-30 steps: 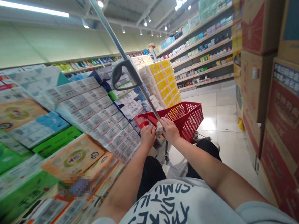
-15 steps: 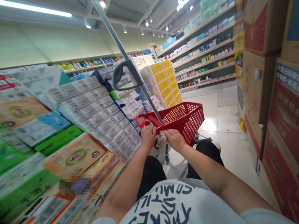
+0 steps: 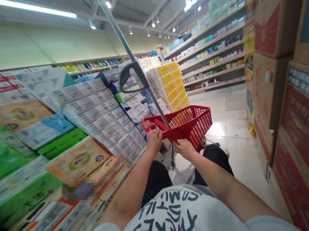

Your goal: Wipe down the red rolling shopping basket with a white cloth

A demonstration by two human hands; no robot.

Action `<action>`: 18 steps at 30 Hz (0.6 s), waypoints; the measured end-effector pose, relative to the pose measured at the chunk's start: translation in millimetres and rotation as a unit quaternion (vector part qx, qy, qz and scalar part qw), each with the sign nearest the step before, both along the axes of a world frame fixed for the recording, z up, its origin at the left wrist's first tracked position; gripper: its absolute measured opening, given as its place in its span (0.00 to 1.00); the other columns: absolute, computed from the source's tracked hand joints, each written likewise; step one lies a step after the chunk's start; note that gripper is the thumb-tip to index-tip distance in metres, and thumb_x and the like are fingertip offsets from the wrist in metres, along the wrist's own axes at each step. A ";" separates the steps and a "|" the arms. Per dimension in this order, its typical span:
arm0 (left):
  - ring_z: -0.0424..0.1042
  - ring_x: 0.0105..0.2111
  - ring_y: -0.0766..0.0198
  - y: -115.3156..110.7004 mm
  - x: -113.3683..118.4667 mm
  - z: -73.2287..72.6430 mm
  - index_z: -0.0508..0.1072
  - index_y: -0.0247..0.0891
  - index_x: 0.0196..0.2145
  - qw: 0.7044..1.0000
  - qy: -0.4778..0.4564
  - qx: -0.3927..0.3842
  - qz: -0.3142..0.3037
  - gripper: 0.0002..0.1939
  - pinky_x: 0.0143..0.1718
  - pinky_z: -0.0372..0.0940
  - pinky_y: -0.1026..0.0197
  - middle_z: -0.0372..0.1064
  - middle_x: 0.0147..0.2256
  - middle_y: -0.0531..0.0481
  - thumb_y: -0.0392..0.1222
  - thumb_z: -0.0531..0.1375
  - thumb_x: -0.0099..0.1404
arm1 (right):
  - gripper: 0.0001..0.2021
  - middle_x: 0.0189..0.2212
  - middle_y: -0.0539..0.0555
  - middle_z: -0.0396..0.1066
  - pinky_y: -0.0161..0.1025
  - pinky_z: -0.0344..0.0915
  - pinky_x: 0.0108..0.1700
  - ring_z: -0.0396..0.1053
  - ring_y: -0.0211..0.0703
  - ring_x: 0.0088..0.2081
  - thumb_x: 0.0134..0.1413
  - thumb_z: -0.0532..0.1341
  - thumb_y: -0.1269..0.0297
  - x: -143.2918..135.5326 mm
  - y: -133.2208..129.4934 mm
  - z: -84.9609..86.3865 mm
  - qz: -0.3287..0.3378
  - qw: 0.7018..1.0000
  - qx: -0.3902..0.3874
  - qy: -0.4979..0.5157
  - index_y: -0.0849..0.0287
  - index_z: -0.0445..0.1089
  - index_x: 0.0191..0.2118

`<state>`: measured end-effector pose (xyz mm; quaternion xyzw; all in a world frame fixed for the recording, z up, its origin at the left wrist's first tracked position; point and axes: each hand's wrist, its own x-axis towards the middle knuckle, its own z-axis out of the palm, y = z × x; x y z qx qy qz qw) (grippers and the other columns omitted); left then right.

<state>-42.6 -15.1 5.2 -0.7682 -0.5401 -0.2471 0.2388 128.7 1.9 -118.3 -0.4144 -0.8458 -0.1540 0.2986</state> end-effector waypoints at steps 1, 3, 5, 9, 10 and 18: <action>0.66 0.38 0.59 -0.1 0.2 0.0 0.73 0.40 0.36 1.000 -0.001 0.003 -0.001 0.14 0.46 0.57 0.57 0.69 0.33 0.48 0.43 0.49 0.71 | 0.14 0.38 0.57 0.68 0.41 0.51 0.42 0.62 0.45 0.39 0.58 0.56 0.71 0.0 -0.5 0.1 0.001 1.000 0.001 0.005 0.57 0.71 0.48; 0.66 0.38 0.59 -0.1 0.3 0.1 0.73 0.40 0.36 1.000 -0.003 0.007 -0.002 0.14 0.46 0.57 0.56 0.69 0.33 0.48 0.42 0.49 0.71 | 0.14 0.39 0.56 0.68 0.41 0.50 0.43 0.61 0.45 0.40 0.59 0.55 0.70 -1.7 -1.4 7.5 0.010 1.000 0.015 0.024 0.56 0.70 0.48; 0.66 0.38 0.59 -0.1 0.2 0.2 0.73 0.39 0.36 1.000 -0.004 0.007 -0.001 0.14 0.46 0.57 0.56 0.69 0.33 0.48 0.41 0.49 0.71 | 0.14 0.41 0.57 0.68 0.41 0.50 0.46 0.60 0.46 0.42 0.60 0.54 0.68 -3.0 -1.9 17.5 0.025 0.998 0.033 0.040 0.54 0.70 0.50; 0.66 0.38 0.59 0.1 -0.5 -0.4 0.74 0.39 0.36 1.000 -0.006 0.004 -0.004 0.14 0.47 0.57 0.56 0.69 0.33 0.48 0.42 0.49 0.71 | 0.14 0.41 0.57 0.68 0.42 0.49 0.46 0.60 0.46 0.43 0.59 0.55 0.67 1.6 -3.3 14.4 0.021 0.999 0.005 0.029 0.54 0.70 0.50; 0.66 0.38 0.59 0.3 -0.7 -0.6 0.74 0.40 0.36 1.000 -0.007 0.005 -0.005 0.14 0.47 0.57 0.56 0.69 0.33 0.48 0.42 0.50 0.71 | 0.14 0.41 0.57 0.68 0.42 0.49 0.45 0.60 0.46 0.42 0.58 0.56 0.68 3.2 -3.9 9.4 0.012 1.000 -0.013 0.019 0.55 0.70 0.49; 0.66 0.38 0.58 2.0 -1.3 -0.6 0.73 0.39 0.35 1.000 -0.005 0.009 -0.003 0.14 0.47 0.57 0.56 0.69 0.33 0.47 0.42 0.49 0.71 | 0.16 0.41 0.57 0.68 0.43 0.48 0.48 0.59 0.48 0.44 0.56 0.58 0.67 -2.7 -3.4 20.3 -0.002 0.999 -0.016 0.033 0.54 0.69 0.51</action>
